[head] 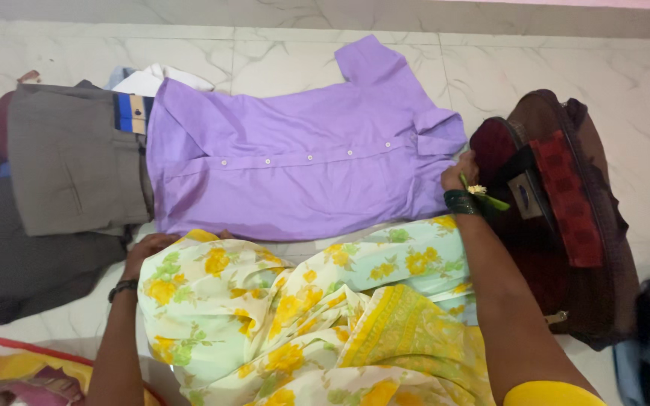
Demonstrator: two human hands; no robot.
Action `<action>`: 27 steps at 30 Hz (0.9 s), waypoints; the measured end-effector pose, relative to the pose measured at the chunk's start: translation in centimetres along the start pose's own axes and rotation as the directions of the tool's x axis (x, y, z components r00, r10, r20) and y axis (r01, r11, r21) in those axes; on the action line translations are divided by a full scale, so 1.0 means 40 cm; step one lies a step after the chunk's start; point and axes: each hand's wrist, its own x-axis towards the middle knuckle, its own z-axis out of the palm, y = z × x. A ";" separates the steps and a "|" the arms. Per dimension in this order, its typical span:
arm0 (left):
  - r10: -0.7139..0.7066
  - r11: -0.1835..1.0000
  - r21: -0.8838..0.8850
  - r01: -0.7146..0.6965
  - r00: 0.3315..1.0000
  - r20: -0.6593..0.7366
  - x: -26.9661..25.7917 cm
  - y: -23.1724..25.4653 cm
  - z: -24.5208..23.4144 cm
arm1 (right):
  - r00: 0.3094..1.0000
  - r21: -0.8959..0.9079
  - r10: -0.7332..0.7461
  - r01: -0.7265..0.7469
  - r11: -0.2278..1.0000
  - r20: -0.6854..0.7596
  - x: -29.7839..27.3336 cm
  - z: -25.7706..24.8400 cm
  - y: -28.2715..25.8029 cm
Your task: The person sits on the floor and buttons a purple short-sleeved shirt, then folds it in half. Other folded clothes and a bag are visible nearby.
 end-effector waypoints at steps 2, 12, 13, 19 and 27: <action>0.199 0.867 0.455 -0.203 0.978 0.058 -0.008 0.012 -0.017 | 0.999 0.030 0.030 -0.029 0.999 -0.040 0.000 -0.012 0.019; -0.064 0.962 0.268 0.052 0.997 0.039 0.011 -0.018 0.026 | 0.940 -0.129 -0.068 0.117 0.985 0.335 -0.028 -0.012 -0.010; -0.163 0.987 -0.006 0.163 0.985 0.060 0.037 -0.009 0.029 | 0.957 0.000 -0.091 0.095 0.995 0.275 -0.023 -0.012 -0.012; 0.063 0.991 -0.112 -0.074 0.993 -0.096 0.063 0.078 -0.003 | 0.981 0.761 -0.120 0.193 0.619 -0.151 0.042 -0.016 -0.006; 0.178 0.978 -0.094 -0.184 0.981 -0.073 0.044 0.187 0.042 | 0.957 0.959 -0.070 -0.282 0.000 0.281 0.017 -0.079 -0.004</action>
